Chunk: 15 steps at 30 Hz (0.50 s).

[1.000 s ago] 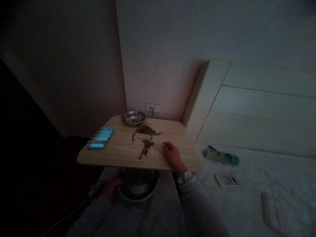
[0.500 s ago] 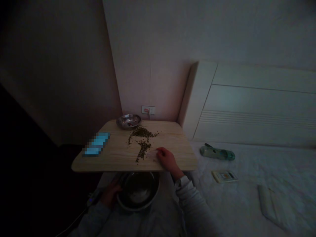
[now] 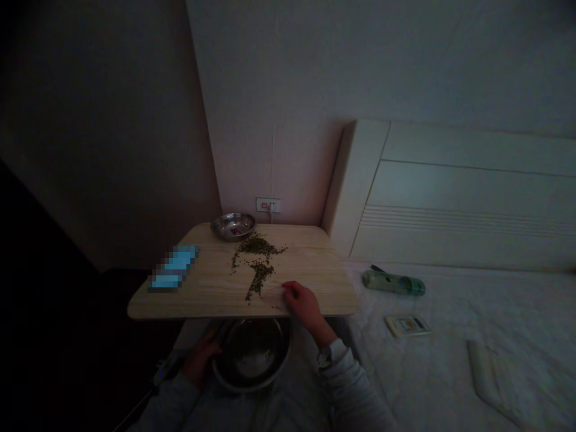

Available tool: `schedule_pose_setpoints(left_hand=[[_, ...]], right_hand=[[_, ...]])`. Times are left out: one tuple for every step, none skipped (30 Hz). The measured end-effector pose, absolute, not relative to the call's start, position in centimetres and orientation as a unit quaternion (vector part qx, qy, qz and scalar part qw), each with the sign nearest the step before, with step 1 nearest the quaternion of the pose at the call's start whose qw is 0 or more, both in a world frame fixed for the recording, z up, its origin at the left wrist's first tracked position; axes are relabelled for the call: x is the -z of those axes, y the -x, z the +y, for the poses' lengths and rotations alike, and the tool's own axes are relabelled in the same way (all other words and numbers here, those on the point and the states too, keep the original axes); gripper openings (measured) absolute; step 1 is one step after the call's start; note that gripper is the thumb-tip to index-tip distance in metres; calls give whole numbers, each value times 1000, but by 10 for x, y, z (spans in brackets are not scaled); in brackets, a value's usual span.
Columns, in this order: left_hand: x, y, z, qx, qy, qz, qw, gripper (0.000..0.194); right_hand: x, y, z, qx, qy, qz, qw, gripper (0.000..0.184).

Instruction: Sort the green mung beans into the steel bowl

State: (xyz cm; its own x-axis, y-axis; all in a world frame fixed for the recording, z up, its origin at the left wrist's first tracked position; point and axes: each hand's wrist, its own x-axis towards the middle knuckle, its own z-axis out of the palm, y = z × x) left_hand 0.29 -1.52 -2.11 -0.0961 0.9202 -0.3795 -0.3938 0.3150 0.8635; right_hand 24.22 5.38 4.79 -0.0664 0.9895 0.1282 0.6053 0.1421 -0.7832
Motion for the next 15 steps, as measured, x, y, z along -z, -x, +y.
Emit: schedule_pose_setpoints(left_hand=[[20,-3,-15,-526,-262,520,620,40],[19,-3,-16,-525,-269,521,617,39],[19,-2,-15,-523,-272,524,615,38],[20,-1,-15,-520,-270,530,613,37],[22,-1,-14,-518,-265,538,610,37],[26,0,-13,-516,-257,547,607,37],[30,1,-12,-521,-250,553,600,38],[34,1,-11,-523,-248,557,596,39],[38,2,-10,-523,-249,558,594,40],[41,2,-8,-524,-250,557,594,41],[44,2,-8,-526,-251,553,596,41],[47,2,-7,-525,-250,549,600,41],[48,2,-6,-524,-246,547,605,41],[49,1,-6,-522,-240,547,608,41],[49,2,-6,-521,-234,550,609,40]], right_hand=[[-47,-242,53,-280,591,-675,341,33],[-47,-242,52,-280,590,-676,341,33],[-47,-241,52,-281,588,-679,339,33],[-47,-240,50,-282,584,-683,335,32],[-47,-239,49,-284,580,-689,330,32],[-47,-237,47,-284,576,-695,324,31],[-47,-235,44,-283,572,-701,319,30],[-47,-233,42,-282,566,-707,316,29],[-47,-230,40,-285,558,-713,316,28],[-47,-228,38,-292,547,-717,319,27],[-46,-227,37,-305,533,-720,323,27],[-46,-225,37,-327,516,-721,328,26],[-45,-223,39,-355,498,-718,333,26],[-45,-221,43,-385,480,-712,339,27],[-45,-219,47,-413,465,-702,347,27]])
